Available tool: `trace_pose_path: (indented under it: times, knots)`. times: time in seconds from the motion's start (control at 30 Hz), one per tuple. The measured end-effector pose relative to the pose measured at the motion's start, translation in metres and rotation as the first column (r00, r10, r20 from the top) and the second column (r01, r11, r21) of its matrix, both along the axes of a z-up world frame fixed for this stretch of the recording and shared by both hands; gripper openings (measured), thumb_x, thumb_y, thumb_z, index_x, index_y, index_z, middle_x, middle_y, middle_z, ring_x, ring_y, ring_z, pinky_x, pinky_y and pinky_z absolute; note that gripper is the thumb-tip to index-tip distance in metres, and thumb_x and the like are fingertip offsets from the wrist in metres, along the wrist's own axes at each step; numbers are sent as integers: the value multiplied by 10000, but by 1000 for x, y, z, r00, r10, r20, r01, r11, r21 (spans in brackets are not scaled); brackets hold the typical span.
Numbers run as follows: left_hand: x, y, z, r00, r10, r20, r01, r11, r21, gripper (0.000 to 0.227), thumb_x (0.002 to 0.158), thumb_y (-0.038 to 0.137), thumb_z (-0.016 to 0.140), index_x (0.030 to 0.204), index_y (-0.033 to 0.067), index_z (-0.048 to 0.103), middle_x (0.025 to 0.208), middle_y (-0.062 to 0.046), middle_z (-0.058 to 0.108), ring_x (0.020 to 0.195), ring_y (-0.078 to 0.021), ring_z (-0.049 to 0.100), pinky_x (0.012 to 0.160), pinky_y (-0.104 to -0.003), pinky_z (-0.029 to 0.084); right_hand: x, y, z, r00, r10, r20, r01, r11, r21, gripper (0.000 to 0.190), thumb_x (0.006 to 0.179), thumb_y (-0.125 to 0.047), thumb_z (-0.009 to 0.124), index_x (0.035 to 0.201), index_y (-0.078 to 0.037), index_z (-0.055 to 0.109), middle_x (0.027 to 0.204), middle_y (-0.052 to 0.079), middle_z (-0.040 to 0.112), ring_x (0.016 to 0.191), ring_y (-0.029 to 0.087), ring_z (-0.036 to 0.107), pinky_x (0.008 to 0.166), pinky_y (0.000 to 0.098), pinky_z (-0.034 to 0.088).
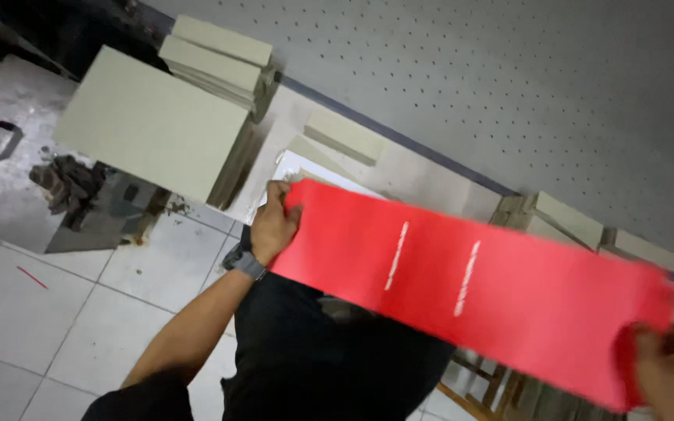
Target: The person repeatedly places a red cover sheet over a stack of book pages on a table, presses down to align them, and then lifts the cover to reveal the pages. This process is repeated multiple times as they handle the book components.
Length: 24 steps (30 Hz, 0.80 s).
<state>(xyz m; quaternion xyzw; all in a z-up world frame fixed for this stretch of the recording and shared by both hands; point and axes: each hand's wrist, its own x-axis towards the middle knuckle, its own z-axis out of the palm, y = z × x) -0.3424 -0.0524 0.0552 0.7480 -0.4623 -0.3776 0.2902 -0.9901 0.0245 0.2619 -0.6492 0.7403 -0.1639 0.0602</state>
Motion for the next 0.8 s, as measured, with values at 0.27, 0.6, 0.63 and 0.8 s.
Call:
trace_pose_path:
  times: [0.27,0.6,0.63,0.8]
  knots:
    - [40,-44,-52,912,-223,345,265,961,-77,524,951,251,587,1451,371,688,1213,-116,794,1123,-385,722,945,-555,529,111,22,-78,895,-378,237,327,917,229,664,950,-171,560,1595,-281,665,1470,38,691,1024,232,581,975,362,451]
    - [35,-44,-85,931,-159,329,236,949,-207,530,936,201,644,1447,311,739,1250,-151,796,1088,-442,697,1016,-498,541,120,23,-102,884,-368,288,327,928,179,634,944,-82,532,1553,-211,650,1640,79,594,1500,244,526,1252,374,360]
    - [35,-44,-89,930,-161,330,237,949,-206,530,936,201,644,1447,311,739,1250,-151,796,1088,-442,697,1016,-498,541,125,22,-98,884,-369,289,328,927,180,634,944,-82,532,1553,-211,650,1640,79,594,1500,244,526,1252,374,360]
    - [37,-45,-106,922,-132,365,256,914,-316,547,907,147,663,1425,298,756,1126,-132,811,974,-397,708,1003,-464,534,107,25,-125,861,-388,329,343,920,188,597,969,-100,578,1544,-236,661,1602,72,625,1451,225,563,1232,343,384]
